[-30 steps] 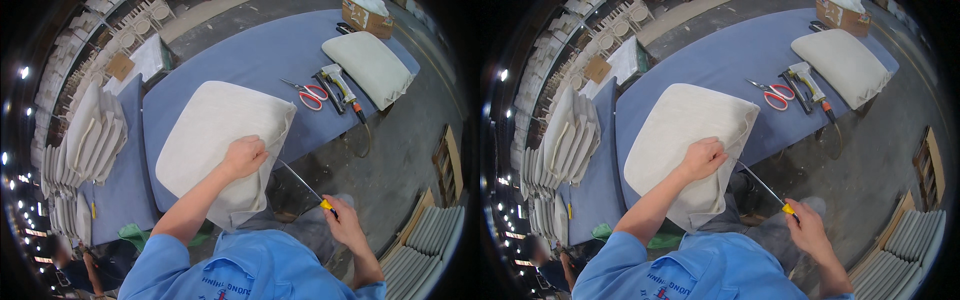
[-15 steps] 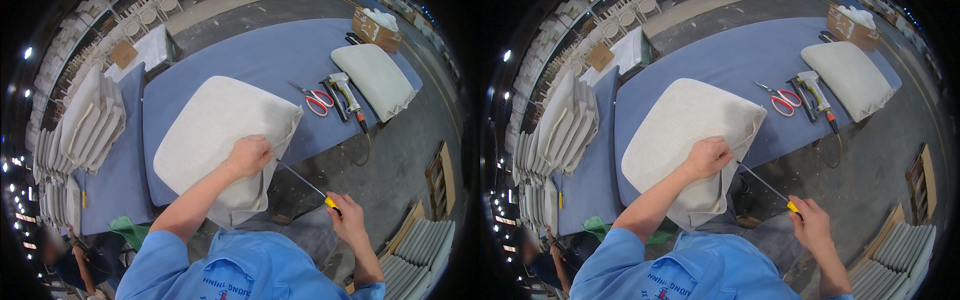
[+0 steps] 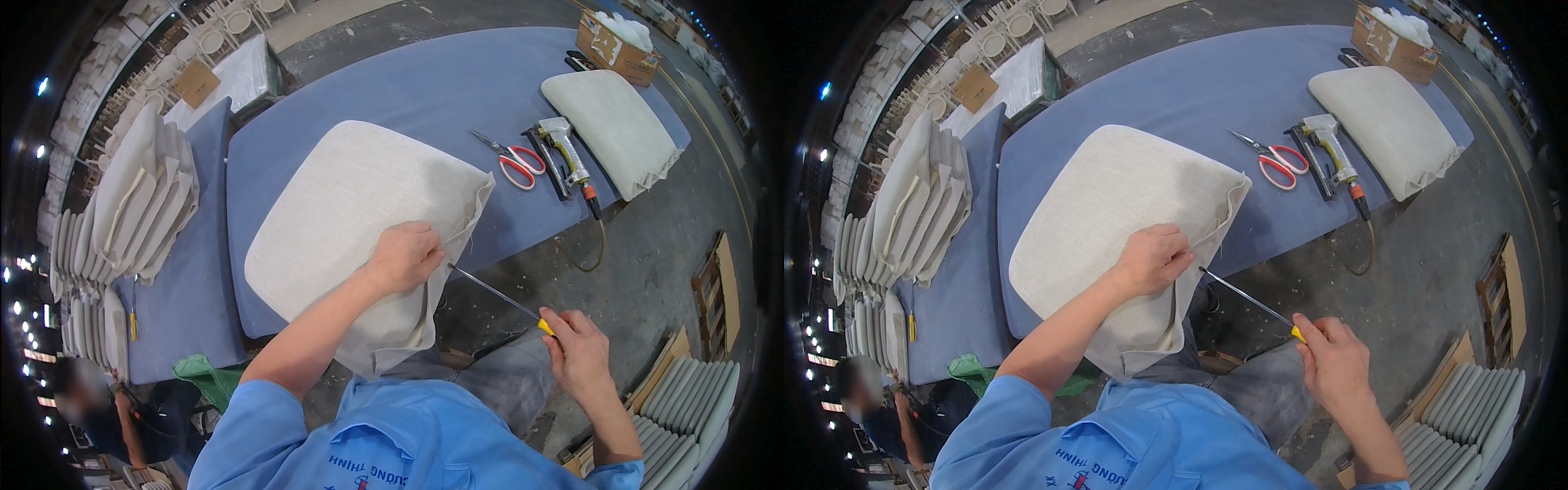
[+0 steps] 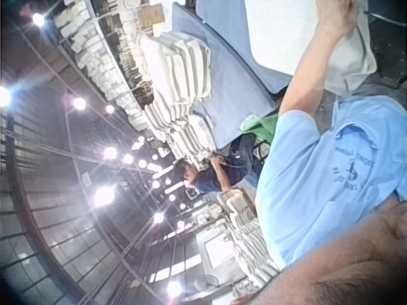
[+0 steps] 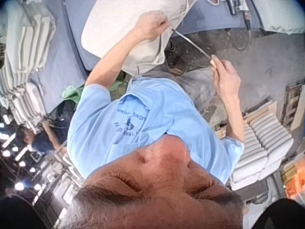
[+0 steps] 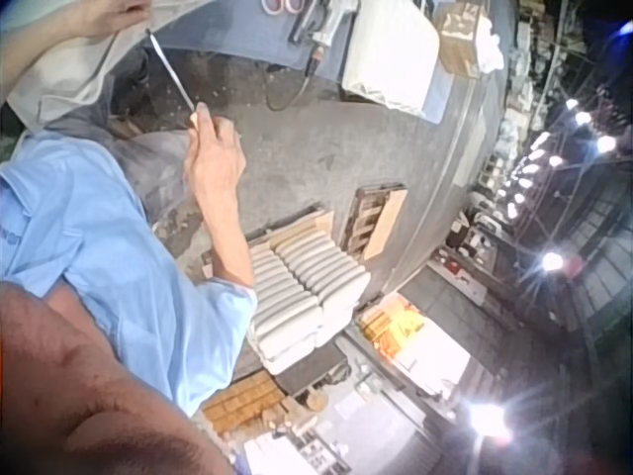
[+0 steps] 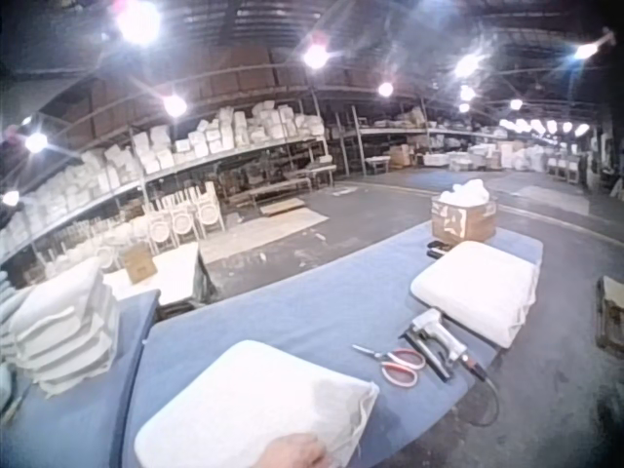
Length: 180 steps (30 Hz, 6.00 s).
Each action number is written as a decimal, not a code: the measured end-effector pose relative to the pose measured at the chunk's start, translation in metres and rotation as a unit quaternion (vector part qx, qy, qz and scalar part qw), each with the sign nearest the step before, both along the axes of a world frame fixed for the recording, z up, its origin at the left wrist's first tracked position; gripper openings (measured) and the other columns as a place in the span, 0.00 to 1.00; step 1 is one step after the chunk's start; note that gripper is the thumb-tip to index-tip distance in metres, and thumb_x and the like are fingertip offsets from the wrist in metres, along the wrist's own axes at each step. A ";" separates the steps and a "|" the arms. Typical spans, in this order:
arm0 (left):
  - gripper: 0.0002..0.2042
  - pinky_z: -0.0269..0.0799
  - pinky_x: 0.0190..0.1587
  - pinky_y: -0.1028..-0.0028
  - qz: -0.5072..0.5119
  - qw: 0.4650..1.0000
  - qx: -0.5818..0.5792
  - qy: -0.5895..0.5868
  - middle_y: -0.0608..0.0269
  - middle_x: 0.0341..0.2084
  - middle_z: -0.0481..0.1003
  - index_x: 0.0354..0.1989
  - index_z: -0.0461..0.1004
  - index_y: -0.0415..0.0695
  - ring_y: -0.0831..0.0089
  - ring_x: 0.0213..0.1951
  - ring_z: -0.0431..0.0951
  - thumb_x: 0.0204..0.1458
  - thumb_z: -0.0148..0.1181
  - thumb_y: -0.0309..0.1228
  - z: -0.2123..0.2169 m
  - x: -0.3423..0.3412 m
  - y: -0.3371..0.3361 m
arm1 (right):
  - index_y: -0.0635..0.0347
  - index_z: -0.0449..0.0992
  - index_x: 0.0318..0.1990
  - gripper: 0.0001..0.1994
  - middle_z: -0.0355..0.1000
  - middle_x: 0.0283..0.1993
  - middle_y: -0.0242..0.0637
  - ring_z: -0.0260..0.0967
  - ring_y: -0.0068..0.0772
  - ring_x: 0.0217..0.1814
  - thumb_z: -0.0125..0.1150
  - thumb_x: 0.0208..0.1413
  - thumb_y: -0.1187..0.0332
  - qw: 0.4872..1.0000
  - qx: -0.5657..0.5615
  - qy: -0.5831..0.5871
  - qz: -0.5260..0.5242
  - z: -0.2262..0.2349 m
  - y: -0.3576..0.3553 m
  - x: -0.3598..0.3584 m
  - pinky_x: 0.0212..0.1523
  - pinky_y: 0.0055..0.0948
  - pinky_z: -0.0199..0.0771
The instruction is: The person staples the edge of a white fabric cover onto a foam cushion using a handheld stapler. They repeatedly pick up the stapler, apply staples along the edge, and use a yellow-handled tool to press or adjust the fabric. The person also uses scissors to trim excess fabric and smooths the cover by hand.
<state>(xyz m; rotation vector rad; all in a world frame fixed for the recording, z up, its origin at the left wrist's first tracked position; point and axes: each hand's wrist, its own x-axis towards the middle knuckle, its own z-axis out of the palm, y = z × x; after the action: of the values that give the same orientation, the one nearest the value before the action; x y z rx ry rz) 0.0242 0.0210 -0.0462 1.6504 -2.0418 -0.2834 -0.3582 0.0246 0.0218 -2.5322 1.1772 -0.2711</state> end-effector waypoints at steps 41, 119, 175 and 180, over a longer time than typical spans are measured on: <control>0.11 0.75 0.36 0.56 0.000 1.000 0.011 -0.016 0.56 0.29 0.75 0.28 0.75 0.43 0.52 0.33 0.80 0.57 0.70 0.33 0.003 -0.004 0.000 | 0.57 0.82 0.62 0.28 0.72 0.46 0.36 0.74 0.42 0.43 0.69 0.50 0.77 0.979 -0.112 0.093 0.145 0.043 -0.044 0.019 0.39 0.39 0.79; 0.14 0.75 0.41 0.52 0.071 0.990 0.033 -0.115 0.53 0.29 0.73 0.28 0.75 0.43 0.49 0.39 0.78 0.59 0.71 0.37 0.031 -0.039 0.022 | 0.51 0.70 0.54 0.18 0.76 0.35 0.38 0.72 0.33 0.25 0.55 0.79 0.46 0.316 0.730 -0.542 -0.271 -0.124 0.072 0.025 0.28 0.33 0.74; 0.14 0.71 0.33 0.56 0.065 0.996 0.053 0.039 0.56 0.24 0.74 0.24 0.73 0.42 0.52 0.29 0.78 0.58 0.70 0.33 0.006 -0.018 0.023 | 0.57 0.83 0.62 0.27 0.73 0.42 0.38 0.74 0.42 0.37 0.67 0.51 0.75 0.992 -0.041 0.078 0.084 0.047 -0.010 0.018 0.34 0.39 0.80; 0.14 0.71 0.33 0.56 0.064 0.996 0.054 0.037 0.55 0.25 0.74 0.24 0.72 0.42 0.51 0.30 0.78 0.58 0.71 0.33 0.004 -0.020 0.022 | 0.63 0.82 0.62 0.27 0.72 0.42 0.38 0.74 0.41 0.37 0.66 0.51 0.74 0.975 -0.089 0.141 0.146 0.074 -0.016 0.034 0.33 0.38 0.79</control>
<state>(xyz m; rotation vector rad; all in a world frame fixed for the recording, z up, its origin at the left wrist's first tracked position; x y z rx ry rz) 0.0044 0.0433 -0.0419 1.8000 -1.8865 -0.4089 -0.3247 0.0090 0.0956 -2.9318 0.8856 0.0604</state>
